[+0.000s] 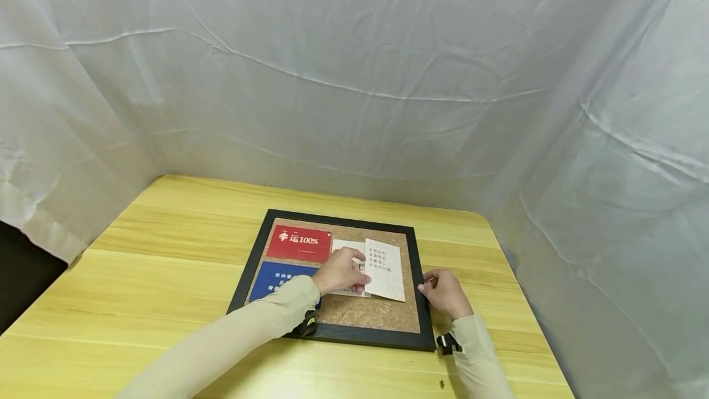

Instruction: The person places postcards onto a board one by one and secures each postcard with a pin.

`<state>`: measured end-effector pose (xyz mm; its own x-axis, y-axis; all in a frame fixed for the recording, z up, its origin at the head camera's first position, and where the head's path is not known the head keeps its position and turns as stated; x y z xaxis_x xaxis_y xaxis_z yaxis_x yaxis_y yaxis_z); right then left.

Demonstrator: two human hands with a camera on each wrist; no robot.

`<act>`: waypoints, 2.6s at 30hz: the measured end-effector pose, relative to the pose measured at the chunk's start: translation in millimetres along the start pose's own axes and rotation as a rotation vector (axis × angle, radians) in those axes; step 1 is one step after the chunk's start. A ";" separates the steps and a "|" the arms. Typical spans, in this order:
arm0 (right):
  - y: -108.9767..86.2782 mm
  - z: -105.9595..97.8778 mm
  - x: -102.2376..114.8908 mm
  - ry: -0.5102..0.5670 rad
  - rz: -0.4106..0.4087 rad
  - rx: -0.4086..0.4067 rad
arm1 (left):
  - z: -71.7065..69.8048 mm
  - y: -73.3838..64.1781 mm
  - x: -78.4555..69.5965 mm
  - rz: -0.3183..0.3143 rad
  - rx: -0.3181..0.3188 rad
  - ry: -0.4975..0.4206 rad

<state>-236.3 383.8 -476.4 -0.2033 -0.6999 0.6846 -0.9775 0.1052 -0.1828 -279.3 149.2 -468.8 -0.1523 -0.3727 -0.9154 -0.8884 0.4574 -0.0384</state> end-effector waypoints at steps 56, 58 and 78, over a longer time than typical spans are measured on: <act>0.7 -1.2 -0.2 -0.013 0.000 -0.003 | -8.9 24.4 -16.1 0.291 0.236 0.834; 0.6 -0.5 -0.5 -0.006 0.001 -0.001 | -5.3 24.3 -12.9 0.301 0.258 0.890; -0.1 -1.4 -0.9 -0.015 0.018 -0.007 | 9.9 27.3 -7.7 0.326 0.244 1.017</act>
<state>-236.1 385.4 -476.1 -0.2197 -0.7085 0.6707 -0.9742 0.1224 -0.1899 -298.0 172.5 -466.7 -0.7503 -0.6457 -0.1418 -0.6481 0.7608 -0.0352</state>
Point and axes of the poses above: each hand's wrist, its own y-axis towards the middle knuckle, its own z-axis out of the palm, x = y × z, the point moved 6 cm from there along y, towards the middle knuckle, and after that the axes turned 5 degrees about z, right-handed, at the moved point
